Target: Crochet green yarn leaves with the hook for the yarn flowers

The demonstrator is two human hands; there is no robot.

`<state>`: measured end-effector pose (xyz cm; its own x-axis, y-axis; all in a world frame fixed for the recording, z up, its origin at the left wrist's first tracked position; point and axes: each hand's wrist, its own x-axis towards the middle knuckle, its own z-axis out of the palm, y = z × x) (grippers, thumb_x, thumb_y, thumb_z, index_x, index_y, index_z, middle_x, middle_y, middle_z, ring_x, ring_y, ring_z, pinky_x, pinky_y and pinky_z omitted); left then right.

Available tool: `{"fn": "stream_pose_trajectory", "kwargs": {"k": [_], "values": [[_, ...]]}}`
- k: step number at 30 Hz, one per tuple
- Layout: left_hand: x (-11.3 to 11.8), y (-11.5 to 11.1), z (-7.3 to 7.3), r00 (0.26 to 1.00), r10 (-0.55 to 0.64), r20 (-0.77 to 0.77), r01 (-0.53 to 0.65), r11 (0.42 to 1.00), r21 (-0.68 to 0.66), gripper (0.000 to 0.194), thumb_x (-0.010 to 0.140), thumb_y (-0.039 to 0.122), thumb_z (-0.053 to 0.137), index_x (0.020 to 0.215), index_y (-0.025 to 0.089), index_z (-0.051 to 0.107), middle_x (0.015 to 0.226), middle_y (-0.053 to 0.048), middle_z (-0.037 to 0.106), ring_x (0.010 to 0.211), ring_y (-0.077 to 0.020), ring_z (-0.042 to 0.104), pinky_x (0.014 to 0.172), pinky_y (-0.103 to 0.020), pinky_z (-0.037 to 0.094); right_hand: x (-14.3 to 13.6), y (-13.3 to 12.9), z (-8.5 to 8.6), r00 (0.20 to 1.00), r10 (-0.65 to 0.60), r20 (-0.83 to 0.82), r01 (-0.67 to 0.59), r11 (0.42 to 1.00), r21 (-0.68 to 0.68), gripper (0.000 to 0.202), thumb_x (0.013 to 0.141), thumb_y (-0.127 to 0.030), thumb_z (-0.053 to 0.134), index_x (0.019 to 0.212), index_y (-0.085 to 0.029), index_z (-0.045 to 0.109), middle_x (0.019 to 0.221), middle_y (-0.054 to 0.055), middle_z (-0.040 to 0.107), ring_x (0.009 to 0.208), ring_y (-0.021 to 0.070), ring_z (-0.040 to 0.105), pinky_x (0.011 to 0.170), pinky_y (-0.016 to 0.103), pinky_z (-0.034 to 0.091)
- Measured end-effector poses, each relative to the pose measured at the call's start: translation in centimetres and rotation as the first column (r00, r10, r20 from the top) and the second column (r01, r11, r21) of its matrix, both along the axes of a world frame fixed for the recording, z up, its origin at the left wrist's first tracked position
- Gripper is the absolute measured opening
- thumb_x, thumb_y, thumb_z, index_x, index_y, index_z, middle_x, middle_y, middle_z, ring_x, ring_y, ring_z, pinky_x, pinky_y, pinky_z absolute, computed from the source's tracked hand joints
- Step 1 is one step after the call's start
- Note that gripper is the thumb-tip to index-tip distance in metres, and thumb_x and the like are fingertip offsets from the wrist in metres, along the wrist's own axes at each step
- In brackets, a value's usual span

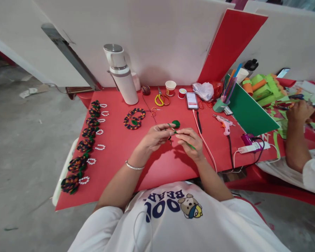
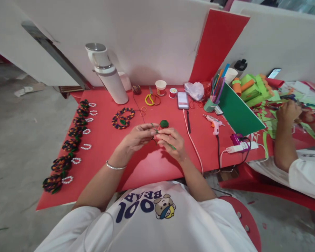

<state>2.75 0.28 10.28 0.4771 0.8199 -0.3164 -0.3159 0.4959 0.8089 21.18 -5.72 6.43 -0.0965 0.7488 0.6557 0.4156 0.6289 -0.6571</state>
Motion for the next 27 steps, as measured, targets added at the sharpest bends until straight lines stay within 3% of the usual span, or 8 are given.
{"fn": "stream_pose_trajectory", "kwargs": {"k": [3, 5, 8, 11, 16, 19, 23, 27], "values": [[-1.0, 0.7, 0.0, 0.993, -0.038, -0.110, 0.043, 0.998, 0.043, 0.050, 0.050, 0.022, 0.096, 0.096, 0.012, 0.081, 0.063, -0.001, 0.068, 0.042, -0.0014, 0.037, 0.041, -0.019, 0.017, 2.1, 0.4, 1.9, 0.976, 0.215, 0.035, -0.210, 0.971, -0.111, 0.018, 0.099, -0.037, 0.064, 0.109, -0.032, 0.077, 0.117, 0.006, 0.075, 0.107, 0.0214, 0.072, 0.097, 0.040, 0.058], [-1.3, 1.1, 0.0, 0.984, -0.041, -0.171, 0.058, 0.993, 0.099, 0.046, 0.051, 0.019, 0.094, 0.095, 0.012, 0.081, 0.066, -0.003, 0.069, 0.047, -0.0044, 0.045, 0.043, -0.019, 0.022, 3.2, 0.6, 2.9, 0.954, 0.298, 0.040, -0.285, 0.938, -0.196, 0.018, 0.099, -0.036, 0.062, 0.106, -0.030, 0.077, 0.119, 0.006, 0.076, 0.109, 0.0213, 0.072, 0.100, 0.040, 0.057], [-1.1, 1.3, 0.0, 0.980, -0.075, -0.182, 0.101, 0.985, 0.138, 0.047, 0.052, 0.017, 0.092, 0.097, 0.012, 0.081, 0.069, -0.004, 0.070, 0.050, -0.0067, 0.050, 0.044, -0.020, 0.025, 3.8, 0.8, 3.5, 0.933, 0.353, -0.078, -0.359, 0.883, -0.301, 0.020, 0.099, -0.040, 0.062, 0.100, -0.027, 0.077, 0.115, 0.008, 0.077, 0.108, 0.0222, 0.073, 0.101, 0.042, 0.058], [-0.6, 1.0, 0.2, 0.988, -0.096, -0.119, 0.112, 0.985, 0.133, 0.049, 0.054, 0.020, 0.091, 0.100, 0.012, 0.080, 0.070, -0.003, 0.069, 0.048, -0.0058, 0.049, 0.043, -0.020, 0.022, 3.3, 1.0, 2.5, 0.896, 0.320, -0.308, -0.416, 0.846, -0.332, 0.027, 0.098, -0.049, 0.062, 0.095, -0.026, 0.075, 0.112, 0.008, 0.077, 0.101, 0.0224, 0.074, 0.097, 0.045, 0.060], [0.2, 0.4, 0.3, 0.998, -0.060, -0.026, 0.063, 0.987, 0.146, 0.052, 0.055, 0.022, 0.092, 0.105, 0.012, 0.080, 0.068, 0.000, 0.067, 0.042, -0.0010, 0.037, 0.042, -0.021, 0.021, 1.6, 0.9, -0.3, 0.878, 0.141, -0.457, -0.302, 0.904, -0.301, 0.032, 0.094, -0.058, 0.063, 0.090, -0.028, 0.073, 0.108, 0.006, 0.074, 0.096, 0.0214, 0.071, 0.095, 0.045, 0.059], [0.4, 0.2, 0.2, 0.999, 0.013, -0.031, -0.006, 0.980, 0.201, 0.053, 0.055, 0.025, 0.095, 0.104, 0.012, 0.080, 0.067, 0.000, 0.065, 0.046, -0.0039, 0.045, 0.044, -0.020, 0.027, 0.8, 0.7, -1.2, 0.883, 0.088, -0.462, -0.236, 0.933, -0.272, 0.032, 0.094, -0.058, 0.063, 0.091, -0.028, 0.074, 0.107, 0.006, 0.073, 0.099, 0.0223, 0.070, 0.095, 0.044, 0.059], [0.8, 0.1, 0.1, 0.991, 0.115, -0.062, -0.091, 0.950, 0.300, 0.055, 0.053, 0.029, 0.097, 0.103, 0.013, 0.080, 0.064, 0.000, 0.065, 0.057, -0.0098, 0.057, 0.055, -0.023, 0.044, 0.3, 0.5, -1.3, 0.889, 0.038, -0.456, -0.157, 0.961, -0.227, 0.028, 0.096, -0.054, 0.062, 0.094, -0.029, 0.075, 0.107, 0.007, 0.072, 0.098, 0.0225, 0.070, 0.090, 0.043, 0.059], [1.2, -0.1, 0.0, 0.990, 0.118, -0.075, -0.088, 0.942, 0.324, 0.062, 0.053, 0.031, 0.097, 0.108, 0.011, 0.078, 0.066, -0.001, 0.068, 0.058, -0.0106, 0.059, 0.058, -0.024, 0.046, 0.0, 0.3, -0.5, 0.926, -0.003, -0.377, -0.085, 0.973, -0.217, 0.029, 0.097, -0.053, 0.061, 0.096, -0.029, 0.076, 0.107, 0.007, 0.072, 0.097, 0.0222, 0.069, 0.087, 0.043, 0.060]]}}
